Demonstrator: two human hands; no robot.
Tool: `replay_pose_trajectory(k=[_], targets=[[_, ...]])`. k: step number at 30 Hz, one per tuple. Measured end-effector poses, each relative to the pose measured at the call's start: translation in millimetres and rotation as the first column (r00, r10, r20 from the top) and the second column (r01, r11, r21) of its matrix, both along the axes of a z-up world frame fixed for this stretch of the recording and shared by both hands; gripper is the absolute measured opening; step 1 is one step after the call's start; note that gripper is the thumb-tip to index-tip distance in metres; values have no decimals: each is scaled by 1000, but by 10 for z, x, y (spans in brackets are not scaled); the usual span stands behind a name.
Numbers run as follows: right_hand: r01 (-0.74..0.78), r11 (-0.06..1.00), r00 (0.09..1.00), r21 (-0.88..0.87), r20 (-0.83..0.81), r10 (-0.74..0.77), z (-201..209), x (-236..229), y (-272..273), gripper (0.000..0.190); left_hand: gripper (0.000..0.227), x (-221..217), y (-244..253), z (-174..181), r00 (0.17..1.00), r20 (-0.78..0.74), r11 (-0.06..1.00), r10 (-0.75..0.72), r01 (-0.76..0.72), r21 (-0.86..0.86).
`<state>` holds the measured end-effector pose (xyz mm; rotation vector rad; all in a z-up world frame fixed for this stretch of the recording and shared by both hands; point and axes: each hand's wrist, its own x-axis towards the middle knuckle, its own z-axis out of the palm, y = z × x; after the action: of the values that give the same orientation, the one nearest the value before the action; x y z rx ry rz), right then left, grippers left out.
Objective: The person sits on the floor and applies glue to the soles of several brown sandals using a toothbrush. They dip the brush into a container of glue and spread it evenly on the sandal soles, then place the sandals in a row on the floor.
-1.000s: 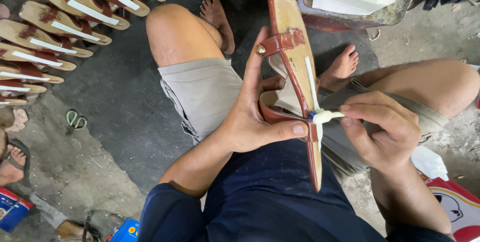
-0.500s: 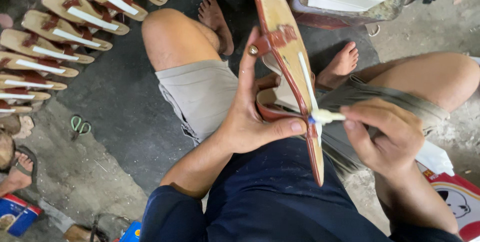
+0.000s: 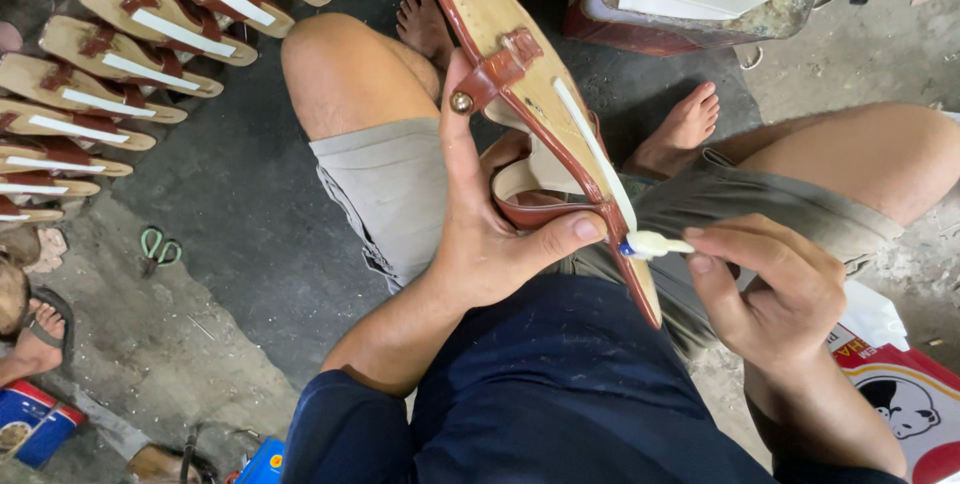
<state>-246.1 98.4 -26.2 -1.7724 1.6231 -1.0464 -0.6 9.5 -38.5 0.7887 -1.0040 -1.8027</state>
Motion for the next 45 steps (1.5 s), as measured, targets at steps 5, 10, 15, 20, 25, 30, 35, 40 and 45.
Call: replay_pose_trajectory(k=[5, 10, 15, 20, 25, 30, 35, 40, 45], targets=[[0, 1000, 999, -27, -48, -1, -17, 1, -17, 15, 122, 4, 0, 16, 997, 69, 997, 17, -12, -75], [-91, 996, 981, -17, 172, 93, -88, -38, -69, 13, 123, -6, -88, -66, 970, 228, 965, 88, -25, -263], [-115, 992, 892, 51, 445, 81, -20, -8, -16, 15, 115, 9, -105, -247, 992, -118, 986, 42, -22, 165], [9, 990, 994, -137, 106, 5, -24, 200, -55, 37, 110, -100, -212, -529, 981, -195, 909, -3, 84, 409], [300, 941, 952, -158, -15, -306, -192, 186, -284, 24, 98, -42, -346, -543, 837, 547, 983, -1, 102, -155], [383, 921, 892, 69, 234, -388, -338, -1, -418, 18, 95, -191, -222, -441, 631, 576, 558, 520, 259, -788], [320, 943, 872, 89, 361, -330, -236, 45, -456, 17, 75, -330, -265, -355, 671, 527, 542, 522, 217, -812], [236, 970, 934, 52, 264, -242, -102, -38, -708, 27, 71, -280, -301, -283, 718, 571, 741, 398, 114, -661], [105, 992, 877, -76, -463, -128, -357, -469, -1309, 7, 74, -63, -267, -281, 792, 570, 945, 221, -30, -325]])
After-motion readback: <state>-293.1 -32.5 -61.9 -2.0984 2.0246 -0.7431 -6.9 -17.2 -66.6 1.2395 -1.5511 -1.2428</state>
